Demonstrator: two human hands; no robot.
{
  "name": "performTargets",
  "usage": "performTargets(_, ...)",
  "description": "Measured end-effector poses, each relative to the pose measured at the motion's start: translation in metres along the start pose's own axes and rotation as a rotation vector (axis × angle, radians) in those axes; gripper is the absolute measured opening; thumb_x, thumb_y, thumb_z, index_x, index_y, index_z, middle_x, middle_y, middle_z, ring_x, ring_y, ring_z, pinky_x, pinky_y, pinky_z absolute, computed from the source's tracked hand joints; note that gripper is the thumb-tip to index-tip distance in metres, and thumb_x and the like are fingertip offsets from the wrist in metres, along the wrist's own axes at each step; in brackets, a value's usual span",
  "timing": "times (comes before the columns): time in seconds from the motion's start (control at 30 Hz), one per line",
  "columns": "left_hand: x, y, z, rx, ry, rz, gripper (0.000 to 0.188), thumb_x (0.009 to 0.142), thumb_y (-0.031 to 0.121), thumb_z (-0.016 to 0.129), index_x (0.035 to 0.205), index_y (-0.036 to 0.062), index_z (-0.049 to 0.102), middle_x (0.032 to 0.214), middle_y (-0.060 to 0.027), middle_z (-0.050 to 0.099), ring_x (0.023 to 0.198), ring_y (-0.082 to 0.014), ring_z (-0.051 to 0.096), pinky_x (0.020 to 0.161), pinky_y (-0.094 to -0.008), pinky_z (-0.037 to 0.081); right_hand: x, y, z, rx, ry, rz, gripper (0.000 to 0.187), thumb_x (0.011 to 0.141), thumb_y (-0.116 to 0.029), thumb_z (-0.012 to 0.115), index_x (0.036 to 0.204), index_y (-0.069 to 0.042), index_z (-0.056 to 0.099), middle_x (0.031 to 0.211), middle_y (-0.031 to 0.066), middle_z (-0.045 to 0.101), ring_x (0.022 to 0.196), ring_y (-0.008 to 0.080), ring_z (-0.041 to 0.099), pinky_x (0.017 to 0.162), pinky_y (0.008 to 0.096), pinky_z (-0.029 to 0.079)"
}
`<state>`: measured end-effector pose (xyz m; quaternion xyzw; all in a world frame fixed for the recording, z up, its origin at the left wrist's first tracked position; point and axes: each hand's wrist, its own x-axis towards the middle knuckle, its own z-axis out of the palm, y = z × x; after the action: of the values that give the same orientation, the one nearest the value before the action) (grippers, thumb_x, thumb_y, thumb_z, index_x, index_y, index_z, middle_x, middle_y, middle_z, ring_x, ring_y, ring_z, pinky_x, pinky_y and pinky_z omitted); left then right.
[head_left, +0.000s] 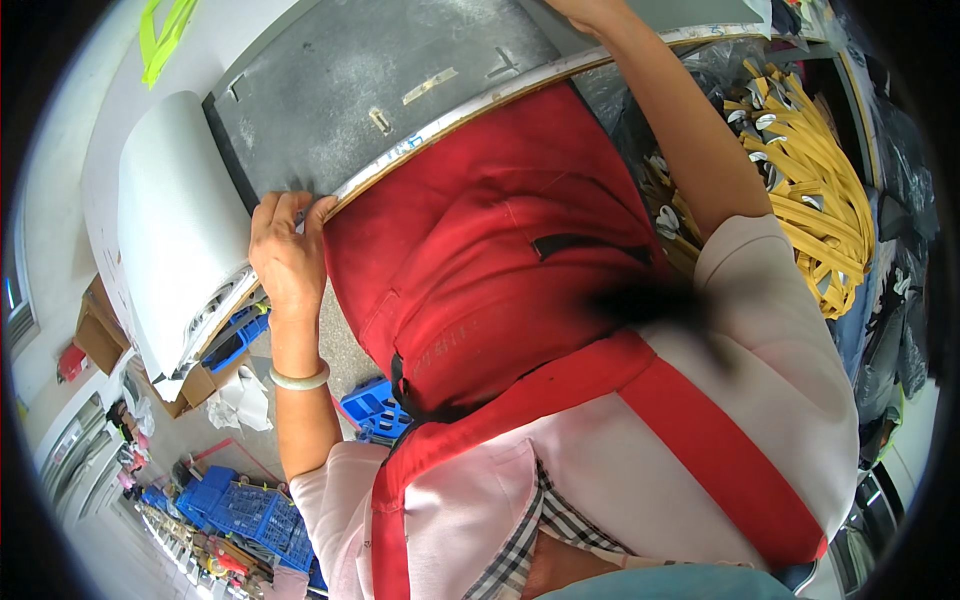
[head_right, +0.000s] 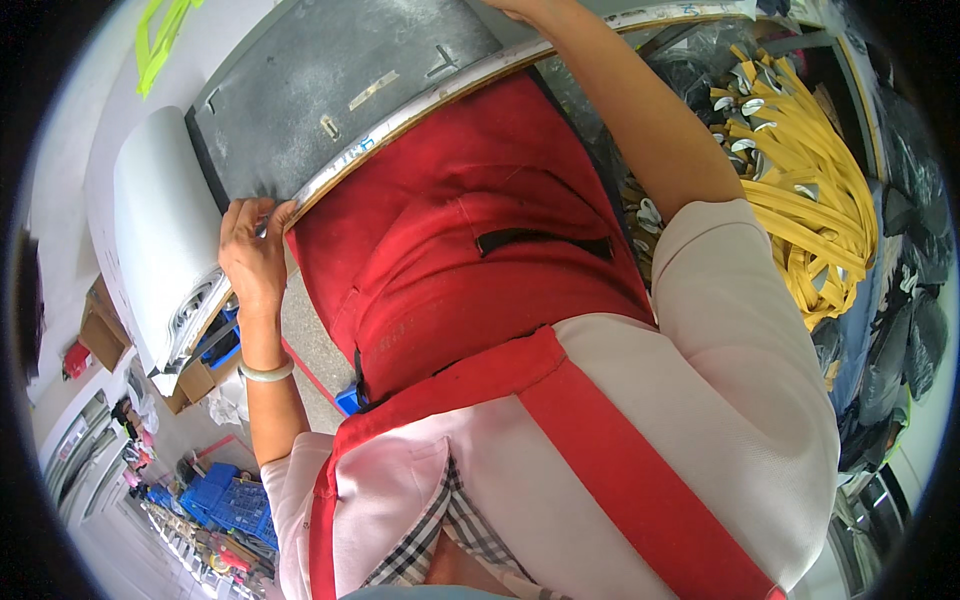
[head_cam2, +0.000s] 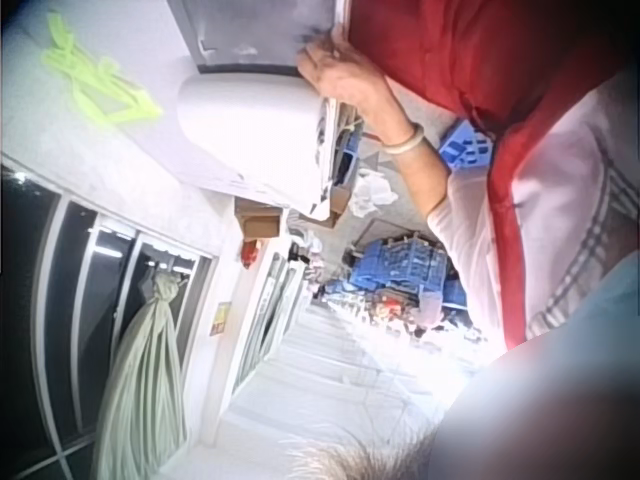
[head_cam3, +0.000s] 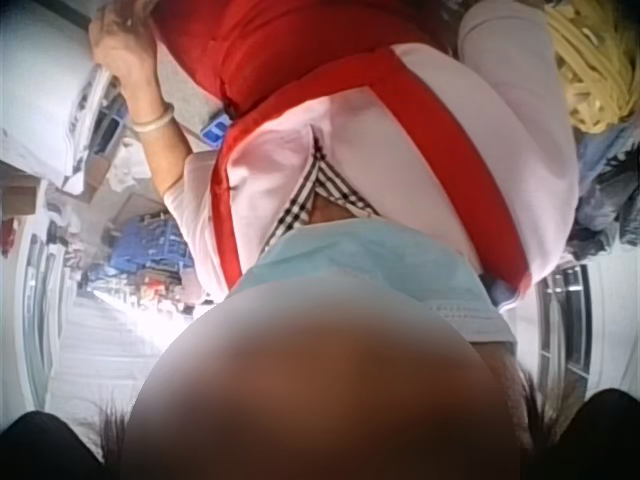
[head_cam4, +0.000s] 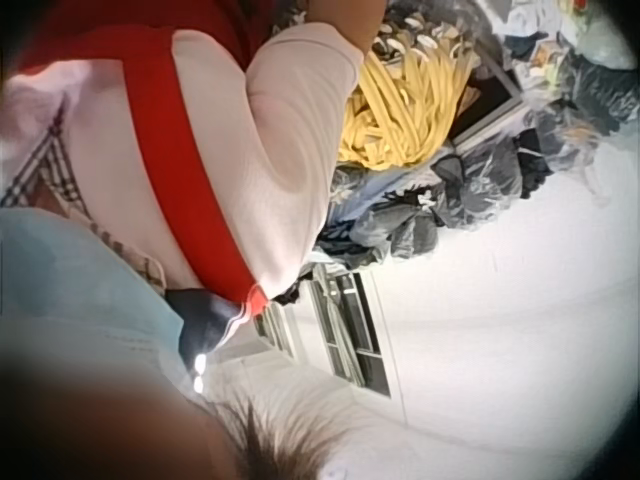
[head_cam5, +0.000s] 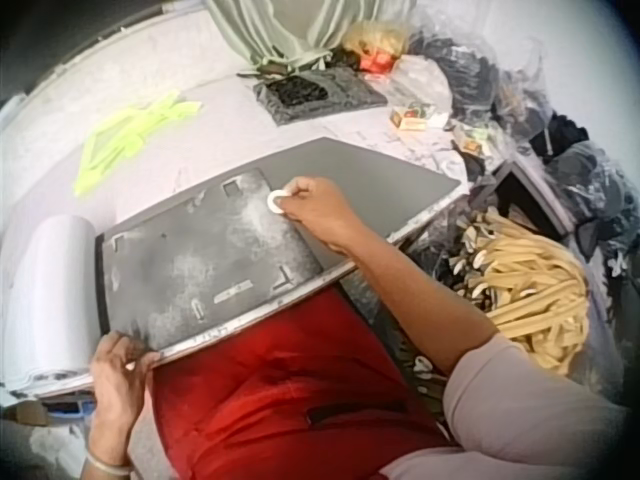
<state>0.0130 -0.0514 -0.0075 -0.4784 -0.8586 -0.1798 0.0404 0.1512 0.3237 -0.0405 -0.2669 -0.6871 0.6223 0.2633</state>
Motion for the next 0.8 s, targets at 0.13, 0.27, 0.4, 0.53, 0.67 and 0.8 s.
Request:
performTargets(0.13, 0.0, 0.0, 0.001, 0.002, 0.005, 0.009, 0.023, 0.08, 0.019, 0.082, 0.087, 0.0015, 0.07, 0.086, -0.0111, 0.065, 0.081, -0.0311, 0.063, 0.072, -0.0403, 0.05, -0.002, 0.0, -0.002, -0.058, 0.019, -0.014, 0.015, 0.091, -0.014, 0.072, 0.089, 0.0, 0.068, 0.079, 0.0047, 0.067, 0.069, 0.0108, 0.059, 0.063, 0.0256, 0.046)
performTargets(0.27, -0.002, -0.003, 0.001, -0.009, 0.017, 0.007, 0.023, 0.079, 0.019, 0.082, 0.087, 0.0015, 0.07, 0.086, -0.0116, 0.065, 0.081, -0.032, 0.063, 0.072, -0.041, 0.051, -0.004, -0.002, 0.001, -0.074, 0.021, -0.013, 0.016, 0.091, -0.015, 0.072, 0.09, 0.0, 0.068, 0.081, 0.0055, 0.068, 0.072, 0.0115, 0.06, 0.066, 0.0257, 0.047)
performTargets(0.4, 0.001, -0.002, 0.006, -0.005, 0.036, 0.037, 0.022, 0.079, 0.018, 0.082, 0.086, 0.0024, 0.069, 0.087, -0.0117, 0.065, 0.082, -0.033, 0.063, 0.072, -0.0423, 0.051, -0.005, 0.002, -0.006, -0.021, 0.042, 0.017, 0.017, 0.092, -0.015, 0.071, 0.091, 0.001, 0.067, 0.082, 0.0063, 0.068, 0.077, 0.012, 0.061, 0.068, 0.0263, 0.047)
performTargets(0.53, -0.002, -0.005, 0.004, 0.009, 0.061, 0.084, 0.022, 0.081, 0.018, 0.082, 0.088, 0.0015, 0.069, 0.086, -0.0107, 0.066, 0.078, -0.0309, 0.065, 0.07, -0.0395, 0.052, -0.008, -0.003, -0.001, -0.174, 0.021, -0.032, 0.018, 0.092, -0.016, 0.07, 0.091, 0.001, 0.066, 0.083, 0.0057, 0.068, 0.078, 0.0132, 0.061, 0.07, 0.0277, 0.048)
performTargets(0.67, -0.001, -0.001, 0.001, 0.007, 0.035, 0.058, 0.021, 0.081, 0.02, 0.08, 0.087, 0.0032, 0.069, 0.087, -0.0122, 0.064, 0.083, -0.0339, 0.063, 0.074, -0.0431, 0.052, -0.005, -0.005, -0.007, -0.459, 0.032, -0.042, 0.019, 0.093, -0.018, 0.07, 0.089, 0.001, 0.066, 0.083, 0.0053, 0.068, 0.079, 0.0136, 0.062, 0.073, 0.0293, 0.048)
performTargets(0.8, 0.013, 0.023, 0.002, -0.119, 0.035, 0.122, 0.019, 0.086, 0.022, 0.077, 0.089, 0.0042, 0.071, 0.089, -0.0119, 0.066, 0.083, -0.0344, 0.066, 0.073, -0.0426, 0.053, 0.009, 0.039, -0.011, -0.747, 0.12, -0.096, 0.024, 0.094, -0.023, 0.068, 0.088, 0.0, 0.066, 0.083, 0.0108, 0.069, 0.077, 0.0182, 0.063, 0.074, 0.0323, 0.048)
